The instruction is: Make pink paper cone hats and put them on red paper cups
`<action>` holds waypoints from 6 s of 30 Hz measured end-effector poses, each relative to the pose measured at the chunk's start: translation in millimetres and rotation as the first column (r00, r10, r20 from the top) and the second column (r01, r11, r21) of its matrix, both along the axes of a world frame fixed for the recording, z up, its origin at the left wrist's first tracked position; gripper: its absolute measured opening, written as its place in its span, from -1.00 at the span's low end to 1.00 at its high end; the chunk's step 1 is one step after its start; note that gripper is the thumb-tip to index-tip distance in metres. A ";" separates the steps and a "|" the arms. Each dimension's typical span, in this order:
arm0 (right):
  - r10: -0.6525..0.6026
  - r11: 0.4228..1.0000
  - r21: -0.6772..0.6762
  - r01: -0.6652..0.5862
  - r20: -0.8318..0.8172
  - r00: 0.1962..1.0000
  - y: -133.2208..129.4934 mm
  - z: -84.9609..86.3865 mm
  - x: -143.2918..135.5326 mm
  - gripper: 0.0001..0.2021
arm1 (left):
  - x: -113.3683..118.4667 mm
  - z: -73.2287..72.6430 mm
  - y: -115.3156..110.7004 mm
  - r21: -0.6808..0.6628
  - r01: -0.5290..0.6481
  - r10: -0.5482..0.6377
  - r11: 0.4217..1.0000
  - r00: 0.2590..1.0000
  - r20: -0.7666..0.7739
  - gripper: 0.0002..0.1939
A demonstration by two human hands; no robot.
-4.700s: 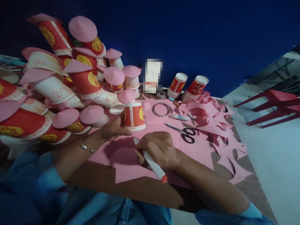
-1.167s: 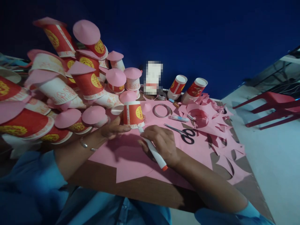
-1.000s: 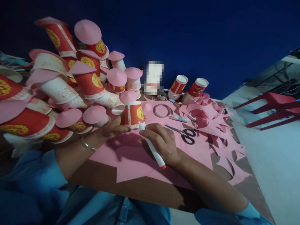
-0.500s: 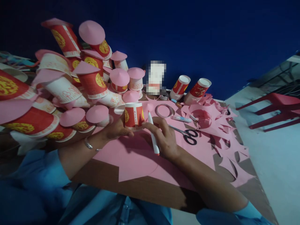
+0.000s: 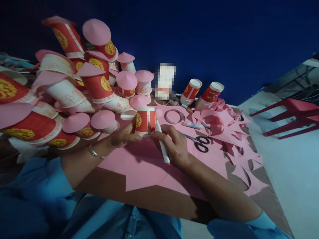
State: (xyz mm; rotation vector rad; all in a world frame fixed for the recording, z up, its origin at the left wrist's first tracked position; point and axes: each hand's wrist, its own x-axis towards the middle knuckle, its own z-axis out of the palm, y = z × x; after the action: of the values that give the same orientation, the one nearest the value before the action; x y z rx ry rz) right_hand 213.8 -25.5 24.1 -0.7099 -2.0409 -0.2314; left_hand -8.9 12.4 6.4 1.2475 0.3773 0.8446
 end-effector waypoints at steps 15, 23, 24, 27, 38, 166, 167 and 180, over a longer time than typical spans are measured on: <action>0.175 0.982 -0.061 -0.178 -0.052 0.983 -18.7 14.2 -6.3 -0.80 | -2.2 -3.0 1.5 0.021 -0.160 0.161 0.987 0.982 -0.097 -0.12; 0.194 0.979 -0.055 -0.197 -0.058 0.979 -14.2 14.8 -7.4 -0.77 | -3.2 0.4 -0.4 0.050 -0.176 0.182 0.983 0.970 -0.159 -0.17; 0.191 0.980 -0.053 -0.194 -0.058 0.980 -14.0 15.1 -7.3 -0.77 | -2.8 0.4 -0.5 0.049 -0.172 0.178 0.984 0.972 -0.152 -0.18; 0.184 0.981 -0.040 -0.187 -0.070 0.980 -13.7 14.7 -7.8 -0.77 | -0.9 0.1 -0.6 0.038 -0.162 0.166 0.986 0.979 -0.117 -0.16; 0.207 0.974 -0.084 -0.211 -0.058 0.977 -13.7 10.8 -6.9 -0.78 | 0.5 -1.5 -0.7 0.036 -0.162 0.165 0.986 0.980 -0.111 -0.10; 0.174 0.964 -0.218 -0.155 0.074 0.982 -21.4 12.2 -11.3 -0.88 | 5.7 -9.7 1.7 0.359 -0.240 0.343 0.902 0.903 -0.259 0.24; 0.179 0.964 -0.212 -0.162 0.064 0.982 -21.6 12.8 -10.8 -0.87 | 5.5 -11.0 2.3 0.370 -0.235 0.343 0.899 0.902 -0.260 0.24; 0.057 0.998 0.023 -0.057 0.032 0.998 -13.5 8.5 -1.1 -0.72 | 4.5 -9.1 4.1 0.246 -0.247 0.306 0.937 0.921 -0.240 0.34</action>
State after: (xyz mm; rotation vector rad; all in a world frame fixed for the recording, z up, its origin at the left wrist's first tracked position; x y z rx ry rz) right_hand 212.7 -38.9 32.6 -0.6360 -2.0822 -0.2349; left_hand -4.3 16.4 -2.7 1.5407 0.7175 0.9735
